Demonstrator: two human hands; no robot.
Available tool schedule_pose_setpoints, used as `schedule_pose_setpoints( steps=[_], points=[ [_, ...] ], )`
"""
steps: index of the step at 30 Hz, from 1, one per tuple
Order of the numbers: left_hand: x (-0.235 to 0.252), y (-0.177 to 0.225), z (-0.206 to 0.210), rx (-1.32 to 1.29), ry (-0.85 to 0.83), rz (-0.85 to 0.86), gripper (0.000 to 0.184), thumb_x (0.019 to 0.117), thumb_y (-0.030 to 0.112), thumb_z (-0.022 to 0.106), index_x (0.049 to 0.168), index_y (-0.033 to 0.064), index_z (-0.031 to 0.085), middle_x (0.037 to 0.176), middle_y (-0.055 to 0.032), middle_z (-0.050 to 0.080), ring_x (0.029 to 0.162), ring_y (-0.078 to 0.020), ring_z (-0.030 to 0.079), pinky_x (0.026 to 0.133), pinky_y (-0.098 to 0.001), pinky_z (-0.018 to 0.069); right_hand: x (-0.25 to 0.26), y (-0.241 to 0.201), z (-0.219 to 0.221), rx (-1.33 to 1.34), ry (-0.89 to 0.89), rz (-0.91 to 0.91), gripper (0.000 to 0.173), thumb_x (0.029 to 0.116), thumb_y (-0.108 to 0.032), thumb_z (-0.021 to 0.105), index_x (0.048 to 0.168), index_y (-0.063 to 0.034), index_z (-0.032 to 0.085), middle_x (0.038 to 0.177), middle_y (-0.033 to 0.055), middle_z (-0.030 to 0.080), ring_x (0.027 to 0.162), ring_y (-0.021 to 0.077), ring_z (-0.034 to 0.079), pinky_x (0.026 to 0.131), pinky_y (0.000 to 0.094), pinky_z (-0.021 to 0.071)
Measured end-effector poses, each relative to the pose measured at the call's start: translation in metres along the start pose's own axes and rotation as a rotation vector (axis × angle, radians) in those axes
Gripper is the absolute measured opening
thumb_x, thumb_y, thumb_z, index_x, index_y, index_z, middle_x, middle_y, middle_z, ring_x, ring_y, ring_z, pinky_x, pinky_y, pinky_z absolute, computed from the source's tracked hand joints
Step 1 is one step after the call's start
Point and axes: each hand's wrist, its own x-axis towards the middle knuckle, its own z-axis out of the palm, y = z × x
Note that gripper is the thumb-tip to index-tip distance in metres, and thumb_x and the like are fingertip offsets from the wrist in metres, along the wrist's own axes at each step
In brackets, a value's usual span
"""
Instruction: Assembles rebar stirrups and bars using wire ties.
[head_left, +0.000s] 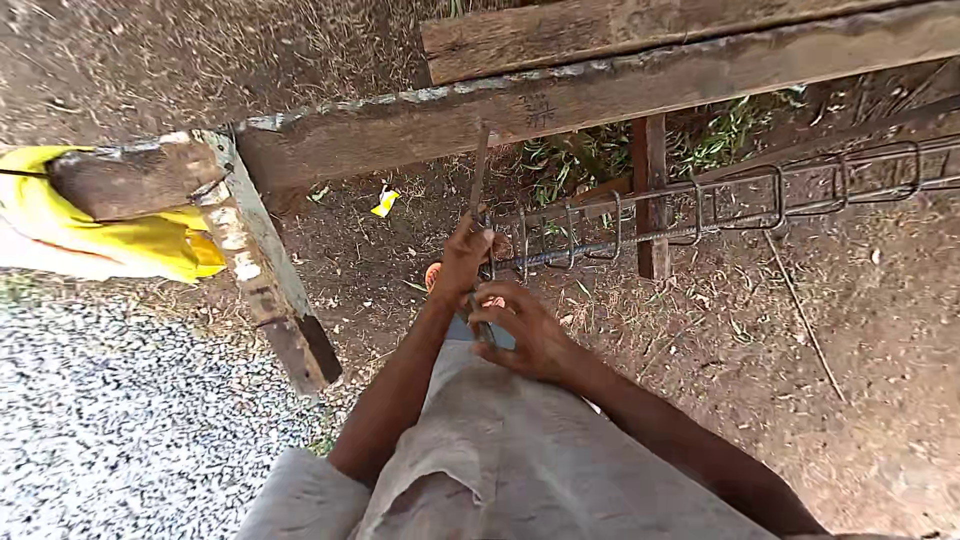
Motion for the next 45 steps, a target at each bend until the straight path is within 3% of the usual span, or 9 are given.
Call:
schedule_pose_setpoints(
  steps=[8,16,21,27,30,32,37,42,45],
  points=[
    [0.056,0.003,-0.001,0.089,-0.101,-0.040,0.040,0.1076,0.023,0.053,0.146,0.0127,0.045,0.080,-0.0055,0.063,0.061,-0.0150,0.062,0.060,-0.0312,0.0583,-0.003,0.002,0.025,0.029,0.053,-0.261,0.023,0.1012,-0.018,0.056,0.092,-0.0012,0.069,0.098,0.0128,0.072,0.108,0.0250,0.069,0.110,0.0413,0.0492],
    [0.068,-0.013,0.000,0.132,-0.076,0.148,0.014,0.1047,0.014,0.055,0.113,0.0056,0.064,0.079,-0.0001,0.065,0.050,-0.0062,0.053,0.046,-0.0216,0.0496,0.039,-0.016,0.025,0.337,0.343,-0.080,0.042,0.1034,-0.023,0.056,0.068,-0.0015,0.061,0.061,0.0050,0.055,0.056,0.0125,0.055,0.053,0.0306,0.0498],
    [0.069,-0.009,-0.005,0.206,-0.134,0.181,0.020,0.1047,0.013,0.054,0.117,0.0020,0.066,0.087,-0.0017,0.067,0.053,-0.0070,0.055,0.048,-0.0235,0.0514,-0.031,-0.005,0.068,0.176,0.294,-0.178,0.047,0.1083,-0.027,0.042,0.070,-0.0051,0.060,0.073,0.0125,0.063,0.085,0.0278,0.068,0.102,0.0438,0.0527],
    [0.075,-0.011,-0.009,0.144,-0.175,0.188,0.018,0.1043,0.013,0.055,0.116,0.0037,0.066,0.083,0.0010,0.066,0.053,-0.0060,0.054,0.047,-0.0227,0.0503,0.041,-0.007,0.037,0.208,0.441,-0.134,0.043,0.1025,-0.018,0.049,0.062,-0.0051,0.057,0.056,0.0037,0.053,0.056,0.0148,0.055,0.064,0.0338,0.0514],
    [0.076,-0.007,-0.012,0.186,-0.204,0.180,0.022,0.1050,0.013,0.054,0.118,0.0023,0.067,0.092,-0.0027,0.067,0.056,-0.0091,0.056,0.050,-0.0260,0.0526,-0.034,-0.008,0.065,0.116,0.305,-0.093,0.048,0.1098,-0.030,0.041,0.073,-0.0062,0.061,0.081,0.0116,0.067,0.096,0.0260,0.068,0.108,0.0440,0.0484],
    [0.075,-0.009,-0.011,0.183,-0.191,0.176,0.023,0.1048,0.013,0.054,0.119,0.0022,0.068,0.085,-0.0018,0.066,0.055,-0.0091,0.056,0.050,-0.0259,0.0522,-0.047,-0.007,0.066,0.093,0.291,-0.102,0.049,0.1107,-0.030,0.038,0.076,-0.0045,0.062,0.087,0.0143,0.069,0.104,0.0285,0.069,0.115,0.0455,0.0436],
    [0.075,-0.012,-0.009,0.127,-0.186,0.174,0.021,0.1050,0.011,0.054,0.119,0.0023,0.068,0.086,0.0001,0.068,0.052,-0.0049,0.053,0.047,-0.0215,0.0496,0.060,-0.002,0.030,0.187,0.563,-0.118,0.039,0.0985,-0.018,0.056,0.062,-0.0041,0.060,0.052,0.0033,0.053,0.050,0.0133,0.054,0.060,0.0340,0.0530],
    [0.076,-0.007,-0.011,0.182,-0.193,0.166,0.024,0.1055,0.013,0.052,0.121,0.0019,0.067,0.092,-0.0037,0.069,0.055,-0.0084,0.055,0.049,-0.0249,0.0511,-0.024,0.003,0.064,0.173,0.390,-0.208,0.044,0.1067,-0.026,0.048,0.067,-0.0067,0.053,0.063,0.0099,0.053,0.070,0.0254,0.062,0.089,0.0430,0.0562],
    [0.075,-0.011,-0.014,0.160,-0.191,0.149,0.024,0.1055,0.012,0.053,0.121,0.0007,0.067,0.080,-0.0007,0.064,0.053,-0.0078,0.052,0.047,-0.0243,0.0493,0.022,0.006,0.045,0.189,0.468,-0.215,0.042,0.1050,-0.023,0.051,0.067,-0.0063,0.055,0.058,0.0063,0.052,0.057,0.0183,0.057,0.061,0.0342,0.0529]
  ],
)
